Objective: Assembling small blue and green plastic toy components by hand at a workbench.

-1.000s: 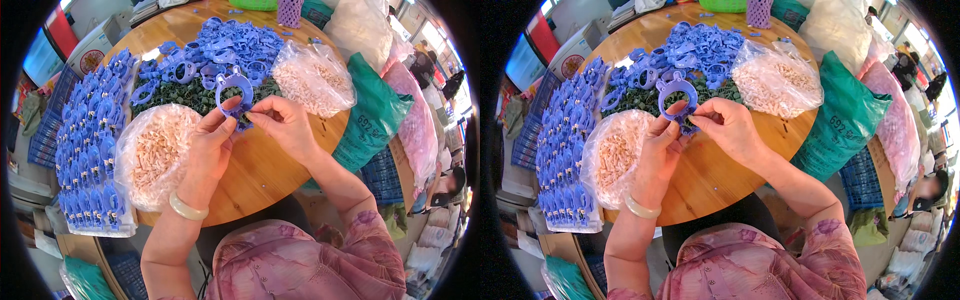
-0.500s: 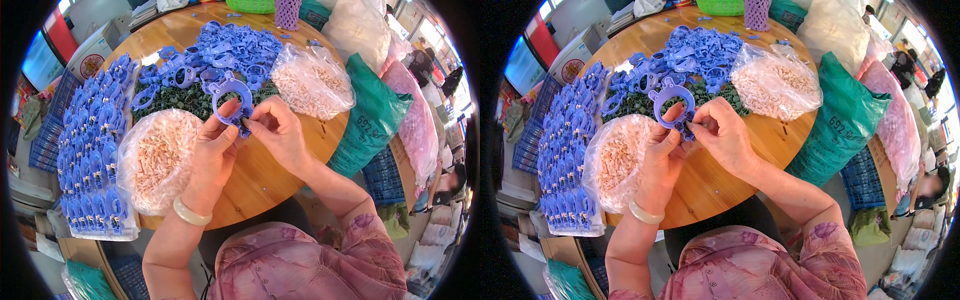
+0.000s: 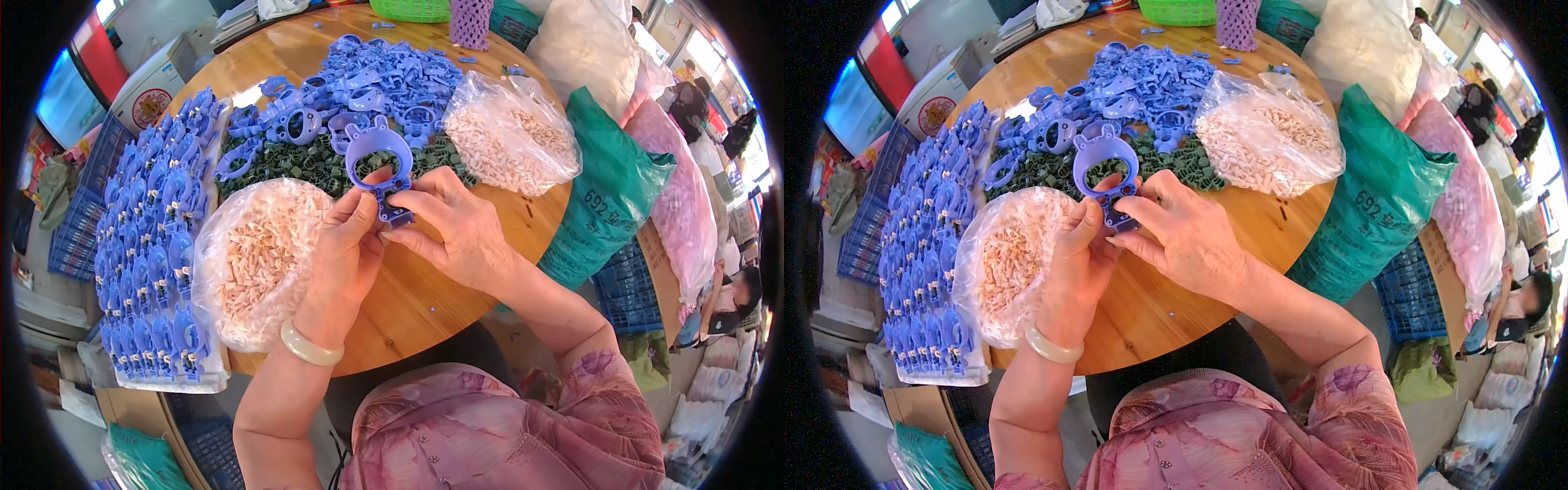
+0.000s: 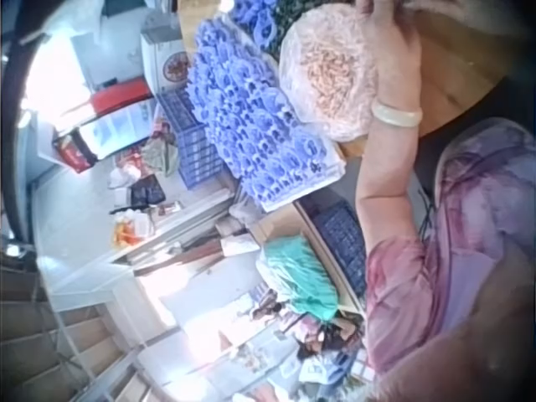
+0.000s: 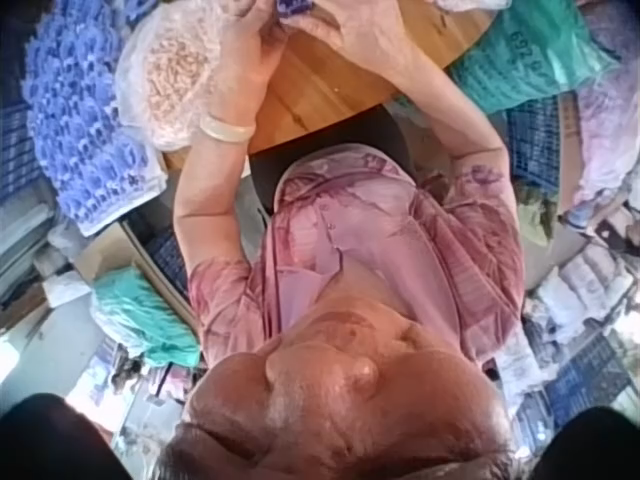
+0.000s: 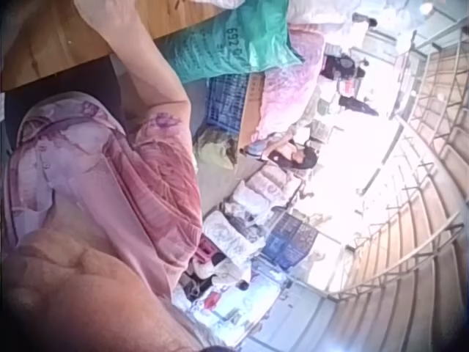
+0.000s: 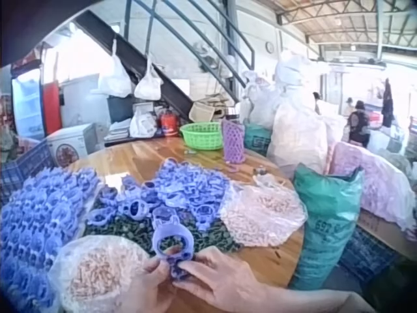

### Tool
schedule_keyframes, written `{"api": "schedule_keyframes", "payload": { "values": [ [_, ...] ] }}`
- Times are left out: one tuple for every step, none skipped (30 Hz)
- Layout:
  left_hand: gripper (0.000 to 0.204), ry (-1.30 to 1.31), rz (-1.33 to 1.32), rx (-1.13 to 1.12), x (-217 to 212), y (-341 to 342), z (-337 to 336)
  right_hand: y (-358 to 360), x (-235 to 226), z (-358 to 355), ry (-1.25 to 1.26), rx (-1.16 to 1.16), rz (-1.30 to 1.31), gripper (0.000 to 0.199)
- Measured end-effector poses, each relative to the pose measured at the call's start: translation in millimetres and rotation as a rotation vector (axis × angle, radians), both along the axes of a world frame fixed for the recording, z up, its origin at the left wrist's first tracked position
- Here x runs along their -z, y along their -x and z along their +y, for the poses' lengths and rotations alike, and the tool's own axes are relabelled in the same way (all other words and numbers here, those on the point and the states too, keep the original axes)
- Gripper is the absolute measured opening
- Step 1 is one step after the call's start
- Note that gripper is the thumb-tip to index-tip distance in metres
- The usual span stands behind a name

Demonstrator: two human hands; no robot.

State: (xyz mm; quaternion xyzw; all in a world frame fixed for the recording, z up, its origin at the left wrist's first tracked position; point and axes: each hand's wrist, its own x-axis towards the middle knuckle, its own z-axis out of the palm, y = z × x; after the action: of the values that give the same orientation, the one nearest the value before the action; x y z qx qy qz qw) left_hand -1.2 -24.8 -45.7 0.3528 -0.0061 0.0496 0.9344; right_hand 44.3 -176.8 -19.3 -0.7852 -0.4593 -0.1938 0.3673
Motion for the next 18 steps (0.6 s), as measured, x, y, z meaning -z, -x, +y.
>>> {"api": "schedule_keyframes", "payload": {
  "values": [
    [0.034,0.007,0.020,-0.010,-0.8,-0.4,-0.3,0.1,-0.2,0.7,-0.001,-0.003,-0.001,0.032],
    [0.034,0.006,0.018,-0.013,-0.5,-0.3,0.2,0.2,-0.3,1.8,-0.020,-0.007,0.000,0.032],
    [0.034,-0.002,0.014,0.003,0.5,-0.2,1.1,0.2,-0.3,3.1,-0.039,-0.012,0.001,0.032],
    [0.034,-0.010,0.010,0.009,1.1,1.7,2.4,0.0,0.6,4.4,-0.040,-0.027,0.000,0.032],
    [0.034,0.000,0.006,0.015,0.9,2.0,1.9,-1.0,2.5,4.5,-0.063,-0.016,0.017,0.032],
    [0.034,0.010,0.001,0.020,0.3,1.1,-0.1,-2.3,4.1,4.2,-0.087,-0.007,0.035,0.032],
    [0.032,0.018,0.025,0.021,-6.1,3.0,-1.7,-3.0,5.1,4.1,-0.069,-0.003,0.046,0.031],
    [0.032,0.034,0.027,0.034,-3.4,0.9,-1.0,-3.3,6.2,3.5,-0.046,0.008,0.055,0.031],
    [0.032,0.050,0.028,0.047,1.8,-2.1,0.5,-3.1,7.1,2.8,-0.023,0.018,0.064,0.031],
    [0.031,0.062,0.023,0.059,5.6,-3.7,2.2,-1.0,4.4,2.9,0.002,0.019,0.076,0.032],
    [0.030,0.068,0.030,0.062,8.3,-4.5,4.3,-0.6,1.7,3.1,0.031,0.013,0.067,0.032],
    [0.030,0.074,0.036,0.065,10.7,-4.5,6.3,-0.4,-2.1,3.3,0.059,0.008,0.057,0.032],
    [0.028,0.092,0.038,0.066,9.4,-5.0,4.5,-0.7,-10.8,1.1,0.113,-0.011,0.090,0.033],
    [0.028,0.108,0.063,0.052,6.2,-4.3,2.8,-1.6,-17.0,0.2,0.144,-0.018,0.095,0.033],
    [0.027,0.125,0.088,0.040,3.6,-3.8,1.8,-1.9,-22.8,-0.1,0.176,-0.025,0.099,0.034],
    [0.026,0.135,0.086,0.031,4.3,-3.4,3.3,-0.3,-29.8,1.2,0.240,0.010,0.104,0.029],
    [0.026,0.137,0.084,0.017,7.2,-4.2,5.0,1.9,-35.0,5.3,0.242,-0.003,0.102,0.029],
    [0.025,0.148,0.058,0.024,11.4,-5.4,6.8,3.7,-39.5,9.5,0.247,-0.008,0.113,0.027]
  ]
}}
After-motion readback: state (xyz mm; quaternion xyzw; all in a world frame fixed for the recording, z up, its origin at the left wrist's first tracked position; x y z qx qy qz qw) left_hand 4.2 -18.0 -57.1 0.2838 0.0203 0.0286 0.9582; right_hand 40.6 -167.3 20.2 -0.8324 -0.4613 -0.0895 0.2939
